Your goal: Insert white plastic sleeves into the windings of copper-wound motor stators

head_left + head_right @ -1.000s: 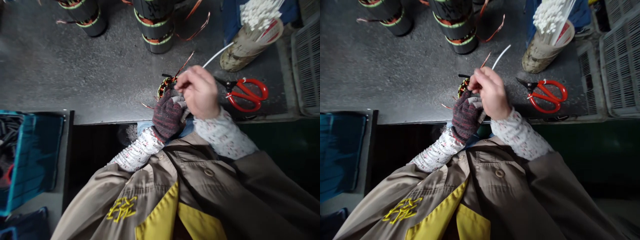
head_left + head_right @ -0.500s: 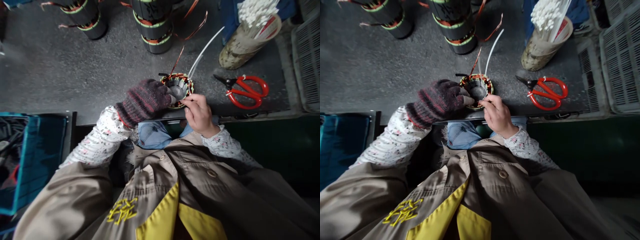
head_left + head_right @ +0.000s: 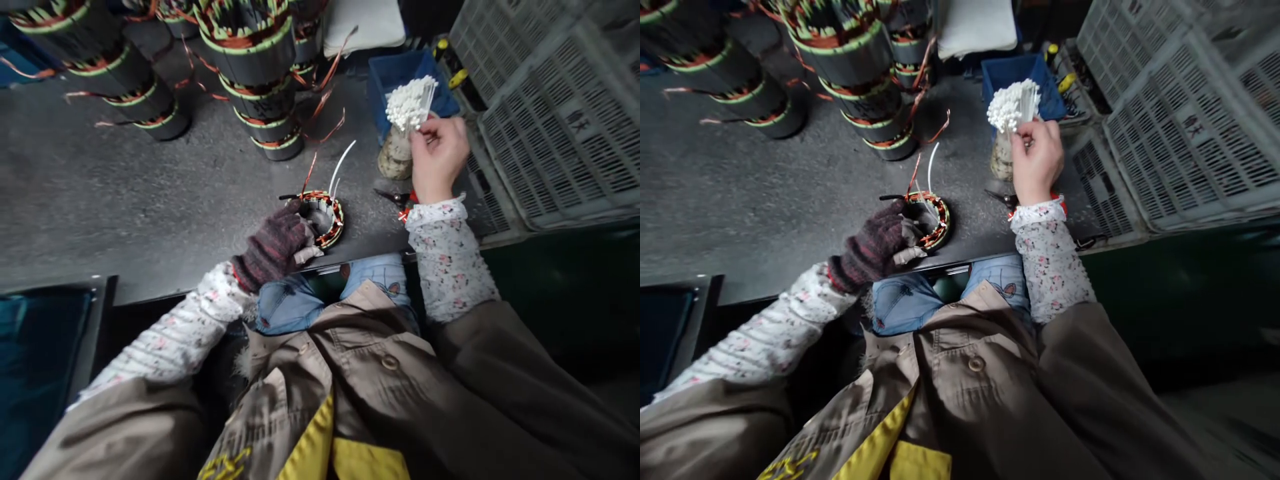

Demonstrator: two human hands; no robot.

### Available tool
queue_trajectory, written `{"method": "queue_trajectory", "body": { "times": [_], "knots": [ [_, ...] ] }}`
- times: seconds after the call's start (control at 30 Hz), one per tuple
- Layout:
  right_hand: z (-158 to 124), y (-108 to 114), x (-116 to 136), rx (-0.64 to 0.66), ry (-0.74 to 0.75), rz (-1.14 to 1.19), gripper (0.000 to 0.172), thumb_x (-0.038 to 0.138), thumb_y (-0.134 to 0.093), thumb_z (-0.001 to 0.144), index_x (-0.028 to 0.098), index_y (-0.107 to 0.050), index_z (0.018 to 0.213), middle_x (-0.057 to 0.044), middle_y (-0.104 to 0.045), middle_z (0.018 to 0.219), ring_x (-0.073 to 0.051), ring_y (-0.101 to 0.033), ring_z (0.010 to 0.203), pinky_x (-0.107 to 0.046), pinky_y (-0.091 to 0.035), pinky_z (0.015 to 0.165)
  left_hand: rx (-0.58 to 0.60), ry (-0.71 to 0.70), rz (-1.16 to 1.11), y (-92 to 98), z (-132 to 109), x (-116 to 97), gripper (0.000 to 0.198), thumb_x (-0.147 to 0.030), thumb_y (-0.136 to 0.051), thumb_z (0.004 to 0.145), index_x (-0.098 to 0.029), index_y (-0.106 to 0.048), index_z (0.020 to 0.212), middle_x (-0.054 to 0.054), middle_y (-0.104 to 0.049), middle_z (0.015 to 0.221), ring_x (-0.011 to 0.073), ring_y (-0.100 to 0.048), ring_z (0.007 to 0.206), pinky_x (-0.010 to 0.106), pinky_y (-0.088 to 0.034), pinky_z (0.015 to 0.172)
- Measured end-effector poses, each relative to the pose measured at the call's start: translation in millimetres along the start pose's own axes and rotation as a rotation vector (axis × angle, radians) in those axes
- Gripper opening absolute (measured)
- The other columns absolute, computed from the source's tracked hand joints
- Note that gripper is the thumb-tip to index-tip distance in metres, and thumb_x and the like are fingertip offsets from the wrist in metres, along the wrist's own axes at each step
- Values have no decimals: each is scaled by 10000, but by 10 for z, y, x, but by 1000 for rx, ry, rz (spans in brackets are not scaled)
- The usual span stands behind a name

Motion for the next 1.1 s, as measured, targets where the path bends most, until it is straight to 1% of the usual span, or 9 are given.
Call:
{"method": "queue_trajectory", "body": {
  "times": [0.1, 0.17, 0.23, 0.33, 0.47, 0.6, 0.8, 0.97, 1.1],
  "knots": [
    [11, 97, 103, 43, 45, 27, 106, 69, -737, 788, 150, -669, 785, -94, -665, 913, -160, -657, 927, -236, -502, 791, -199, 64, 173, -12, -99, -115, 223, -364, -634, 977, -178, -531, 907, 35, -632, 861, 233, -645, 862, 509, -509, 1035],
    [-106, 208, 237, 50, 74, 129, 47, 112, -674, 862, 152, -649, 858, -94, -682, 955, -112, -660, 762, -200, -491, 634, -312, 108, 207, 8, -145, -195, 224, -312, -683, 947, -172, -509, 932, 45, -647, 903, 237, -661, 898, 484, -547, 977],
    [-316, 328, 415, 42, 96, 291, 22, 163, -606, 931, 158, -600, 951, -101, -689, 1001, -95, -648, 635, -200, -465, 520, -351, 141, 196, -4, -158, -237, 239, -282, -711, 923, -169, -502, 944, 77, -662, 1015, 259, -663, 1016, 479, -559, 964],
    [-764, 507, 765, 35, 221, 463, 28, 216, -572, 968, 190, -562, 970, -71, -698, 1010, -170, -716, 815, -264, -562, 634, -397, 199, 199, 0, -169, -241, 250, -322, -714, 926, -163, -524, 954, 129, -622, 1199, 293, -621, 1148, 496, -556, 982],
    [-1498, 444, 1177, 414, 545, 453, 74, 153, -555, 917, 197, -572, 974, -66, -713, 998, -215, -713, 946, -368, -611, 796, -386, 243, 236, -15, -177, -237, 271, -364, -699, 941, -160, -523, 970, 145, -605, 1239, 302, -592, 1190, 543, -536, 1016],
    [-1980, 474, 1238, 561, 709, 611, 49, 151, -527, 883, 171, -547, 922, -143, -694, 1057, -274, -681, 1077, -436, -615, 837, -356, 243, 241, -52, -187, -231, 261, -361, -695, 938, -190, -504, 986, 96, -648, 1189, 275, -616, 1154, 613, -461, 1093],
    [-2071, 472, 1175, 665, 654, 606, 86, 117, -522, 840, 191, -515, 885, -97, -691, 852, -235, -694, 776, -370, -613, 673, -360, 223, 338, -48, -181, -283, 458, -307, -618, 970, -121, -432, 1346, 126, -635, 1199, 258, -629, 1102, 498, -449, 1118],
    [-1979, 507, 1200, 669, 607, 573, 104, 90, -493, 850, 192, -498, 873, -69, -668, 778, -200, -672, 691, -311, -578, 635, -323, 237, 349, -65, -163, -274, 484, -300, -606, 965, -109, -412, 1365, 141, -632, 1176, 271, -630, 1071, 487, -435, 1123],
    [-1926, 308, 1201, 678, 426, 571, 94, 132, -481, 935, 178, -562, 920, -47, -685, 833, -163, -677, 731, -277, -544, 665, -335, 223, 344, -62, -174, -270, 489, -302, -585, 973, -112, -401, 1384, 141, -625, 1192, 265, -621, 1101, 466, -419, 1144]
  ]
}}
Point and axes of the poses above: each hand's wrist, its own z-axis towards the middle knuckle, its own y-axis out of the back of the hand, x = y × z, the point moved 8 cm from there along z, towards the middle knuckle
